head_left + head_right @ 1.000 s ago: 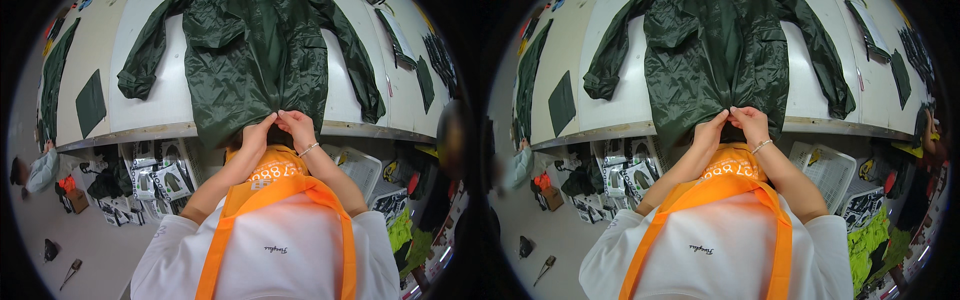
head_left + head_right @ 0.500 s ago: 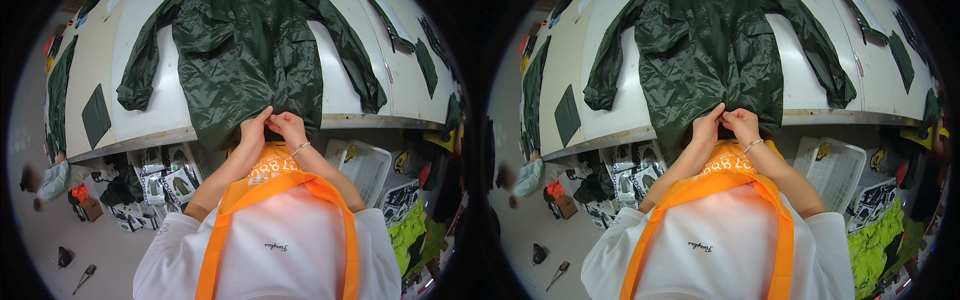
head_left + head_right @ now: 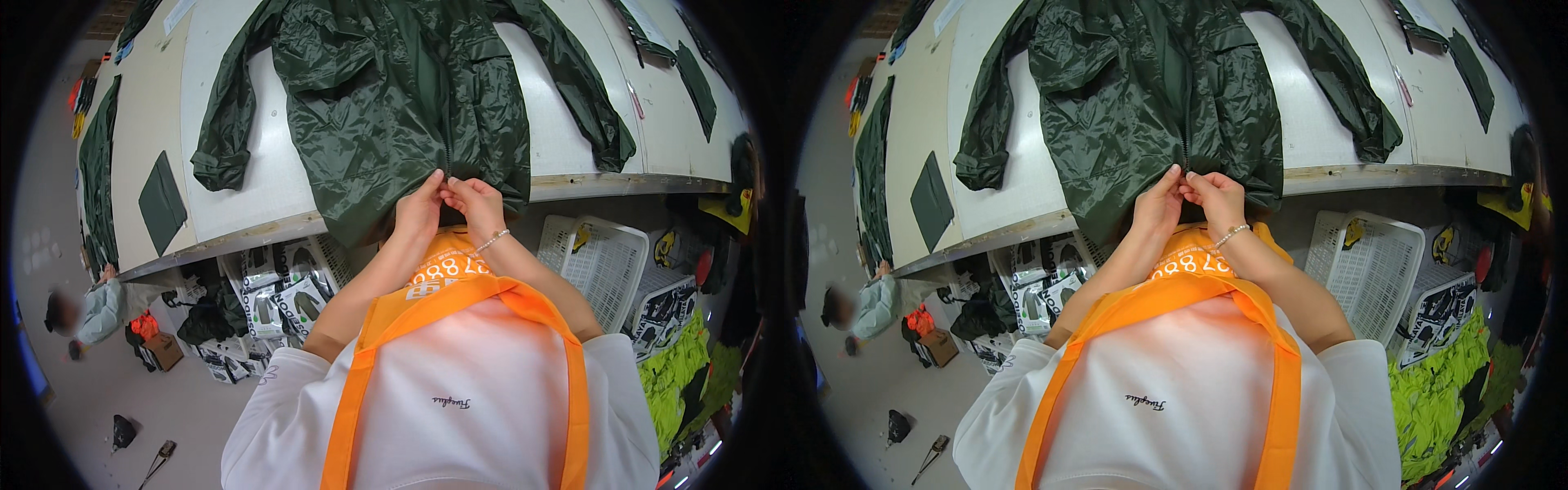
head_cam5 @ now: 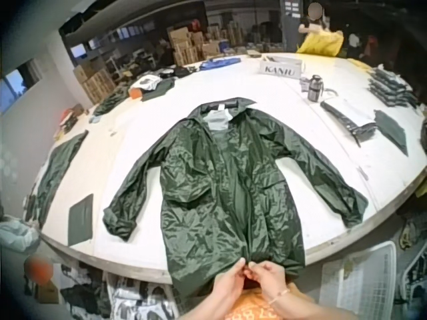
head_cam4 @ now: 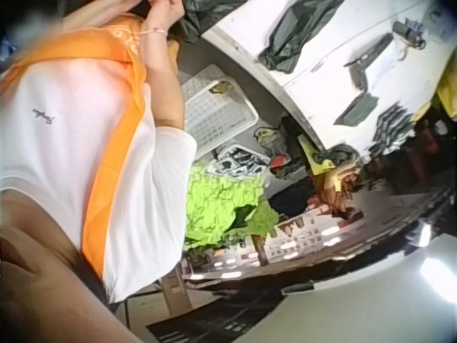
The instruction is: The person folds a dark green jacket on a white table. They smooth the fabric, fold the sleeves inward, fold the body in half, and then fold it again into a compact rectangle. The person handles the jacket by hand throughout the process.
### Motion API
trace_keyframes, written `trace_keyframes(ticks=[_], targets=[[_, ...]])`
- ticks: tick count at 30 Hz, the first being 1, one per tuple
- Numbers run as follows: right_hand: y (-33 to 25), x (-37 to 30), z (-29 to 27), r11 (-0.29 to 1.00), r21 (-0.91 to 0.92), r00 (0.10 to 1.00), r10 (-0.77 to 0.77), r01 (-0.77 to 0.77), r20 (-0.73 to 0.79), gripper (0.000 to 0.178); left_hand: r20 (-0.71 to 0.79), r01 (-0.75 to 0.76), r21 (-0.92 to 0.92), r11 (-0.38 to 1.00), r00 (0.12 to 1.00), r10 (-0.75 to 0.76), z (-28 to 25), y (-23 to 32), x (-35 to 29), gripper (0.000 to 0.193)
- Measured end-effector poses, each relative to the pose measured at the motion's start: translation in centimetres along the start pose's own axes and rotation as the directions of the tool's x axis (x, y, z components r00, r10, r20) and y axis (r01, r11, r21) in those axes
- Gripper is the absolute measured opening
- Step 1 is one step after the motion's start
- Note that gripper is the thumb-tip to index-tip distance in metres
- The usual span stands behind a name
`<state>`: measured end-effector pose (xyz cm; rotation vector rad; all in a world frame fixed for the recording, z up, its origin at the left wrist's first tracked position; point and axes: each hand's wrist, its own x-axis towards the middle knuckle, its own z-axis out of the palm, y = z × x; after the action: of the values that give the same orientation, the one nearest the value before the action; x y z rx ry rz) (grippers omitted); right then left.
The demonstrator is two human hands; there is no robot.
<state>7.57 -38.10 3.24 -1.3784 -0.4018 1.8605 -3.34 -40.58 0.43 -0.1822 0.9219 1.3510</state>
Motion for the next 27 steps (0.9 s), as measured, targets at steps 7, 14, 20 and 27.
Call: trace_keyframes(ticks=[7, 14, 20, 27], targets=[[-0.1, 0.0, 0.3, 0.999, 0.033, 1.0, -0.007, 0.007, -0.006, 0.011, -0.108, -0.073, 0.086, 0.994, 0.991, 0.082, 1.3, -0.1, -0.8, 0.011], [-0.3, -0.5, 0.8, 1.0, 0.016, 1.0, -0.015, 0.015, -0.021, 0.011, -0.047, -0.014, 0.029, 0.999, 0.999, 0.015, 0.2, 0.2, -0.1, 0.009], [-0.3, -0.5, 1.0, 0.999, 0.043, 0.999, 0.001, 0.001, -0.035, 0.012, 0.006, 0.006, 0.017, 1.0, 1.0, -0.006, -0.1, 0.2, 0.1, 0.01], [-0.2, -0.7, 1.1, 0.997, 0.076, 0.999, 0.005, -0.001, -0.047, 0.012, -0.047, -0.044, 0.042, 0.998, 0.998, 0.045, 0.2, 0.0, -0.1, 0.008]])
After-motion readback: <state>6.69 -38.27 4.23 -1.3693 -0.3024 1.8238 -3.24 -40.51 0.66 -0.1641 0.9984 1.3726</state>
